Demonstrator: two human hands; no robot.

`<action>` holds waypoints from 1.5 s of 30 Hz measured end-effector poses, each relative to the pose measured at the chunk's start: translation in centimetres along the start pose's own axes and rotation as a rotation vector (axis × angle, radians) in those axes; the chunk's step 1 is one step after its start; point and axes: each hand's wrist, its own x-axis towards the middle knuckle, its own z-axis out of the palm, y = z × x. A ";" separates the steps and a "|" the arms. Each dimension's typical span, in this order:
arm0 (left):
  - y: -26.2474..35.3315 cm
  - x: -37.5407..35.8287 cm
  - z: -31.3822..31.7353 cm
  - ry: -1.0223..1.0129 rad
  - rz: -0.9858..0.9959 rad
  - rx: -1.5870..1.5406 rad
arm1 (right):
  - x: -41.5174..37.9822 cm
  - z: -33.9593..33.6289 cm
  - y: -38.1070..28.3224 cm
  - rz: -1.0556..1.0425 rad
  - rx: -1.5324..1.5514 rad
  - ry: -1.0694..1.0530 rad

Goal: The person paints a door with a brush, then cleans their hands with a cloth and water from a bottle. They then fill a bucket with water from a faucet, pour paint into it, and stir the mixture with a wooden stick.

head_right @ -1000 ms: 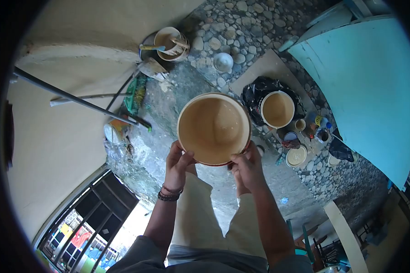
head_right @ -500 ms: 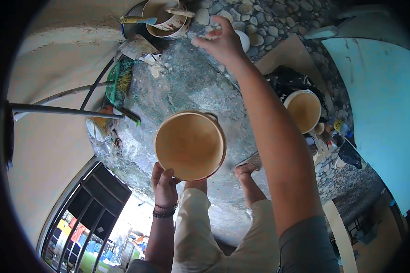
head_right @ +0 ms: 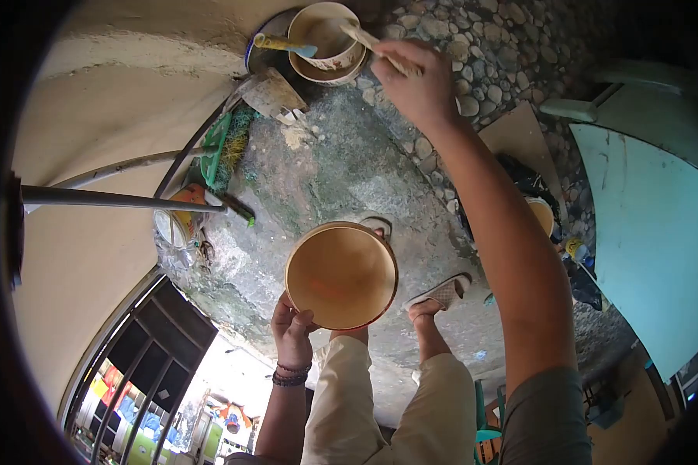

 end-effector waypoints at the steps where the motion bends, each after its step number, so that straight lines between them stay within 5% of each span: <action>1: 0.4 -0.1 0.3 -0.005 0.006 -0.009 | 0.0 -0.8 -0.5 -0.075 -0.035 -0.046; 7: 1.9 -0.8 1.7 -0.036 0.005 0.012 | -0.8 -2.1 -2.0 -0.035 0.057 -0.061; 11: 2.3 -2.1 3.0 -0.025 0.010 0.057 | -1.9 -4.4 -1.8 0.353 0.208 -0.079; 14: 1.1 -3.0 3.0 0.006 0.007 0.053 | -4.2 -8.7 -1.3 0.798 0.831 0.360; 17: -0.7 -4.1 2.9 0.046 0.017 0.044 | -10.1 -18.2 -3.4 0.805 0.928 0.425; 23: -7.3 -7.9 3.5 0.050 0.047 0.075 | -24.9 -42.6 -7.5 0.710 0.358 0.383; 26: -11.8 -9.8 5.3 0.068 0.075 0.058 | -30.0 -47.6 -6.0 0.768 0.151 0.244; 30: -17.3 -11.6 7.5 0.142 0.062 0.052 | -35.8 -45.7 3.5 0.548 -0.020 -0.006; 38: -23.0 -14.0 9.0 0.097 -0.031 0.094 | -35.8 -34.0 15.6 0.390 -0.148 0.019; 41: -23.7 -14.4 8.6 0.066 -0.055 0.101 | -34.7 -34.1 16.3 0.222 -0.265 -0.192; 43: -23.9 -14.3 8.6 0.057 -0.072 0.115 | -32.8 -34.7 14.3 0.287 -0.201 -0.282; 45: -23.6 -14.0 8.8 0.059 -0.076 0.134 | -32.1 -35.0 15.2 0.294 -0.216 -0.196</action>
